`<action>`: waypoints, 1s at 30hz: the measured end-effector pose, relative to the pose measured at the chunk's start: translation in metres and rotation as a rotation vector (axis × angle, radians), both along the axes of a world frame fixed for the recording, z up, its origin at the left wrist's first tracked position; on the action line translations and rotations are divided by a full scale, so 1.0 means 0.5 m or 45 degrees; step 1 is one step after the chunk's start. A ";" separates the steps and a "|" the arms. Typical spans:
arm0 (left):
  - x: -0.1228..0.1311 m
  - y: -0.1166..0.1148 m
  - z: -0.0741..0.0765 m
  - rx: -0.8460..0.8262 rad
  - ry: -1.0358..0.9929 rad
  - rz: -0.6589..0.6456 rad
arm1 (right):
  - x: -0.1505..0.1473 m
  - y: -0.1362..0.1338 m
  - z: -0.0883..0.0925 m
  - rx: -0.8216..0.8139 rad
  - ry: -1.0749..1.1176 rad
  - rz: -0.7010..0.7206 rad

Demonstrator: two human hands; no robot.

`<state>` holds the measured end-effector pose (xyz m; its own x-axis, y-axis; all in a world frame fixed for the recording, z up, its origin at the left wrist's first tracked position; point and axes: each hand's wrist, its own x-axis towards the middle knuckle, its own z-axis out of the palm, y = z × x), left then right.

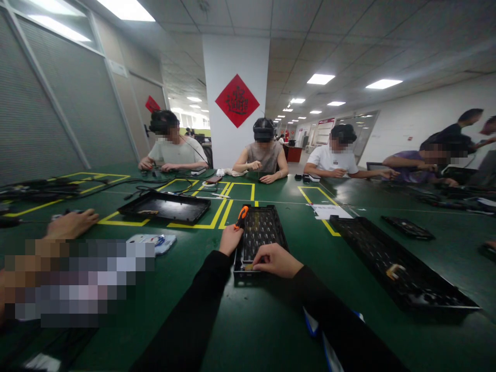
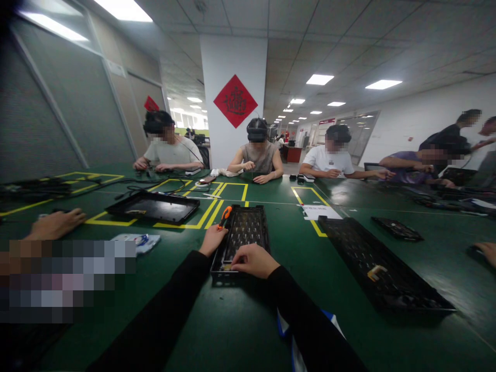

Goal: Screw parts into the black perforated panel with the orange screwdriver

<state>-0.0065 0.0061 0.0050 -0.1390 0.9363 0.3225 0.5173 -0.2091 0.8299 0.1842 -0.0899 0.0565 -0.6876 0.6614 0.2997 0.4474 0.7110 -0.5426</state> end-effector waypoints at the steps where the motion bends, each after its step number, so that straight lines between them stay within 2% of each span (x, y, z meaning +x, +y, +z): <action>1: 0.000 0.001 0.000 -0.003 -0.002 -0.003 | 0.000 0.000 0.000 -0.002 0.002 0.000; 20: 0.002 -0.007 0.003 -0.005 -0.066 -0.005 | 0.004 0.001 0.003 -0.149 0.029 0.023; 30: 0.002 -0.006 0.004 0.025 0.004 0.002 | 0.005 0.001 -0.001 -0.076 0.024 -0.004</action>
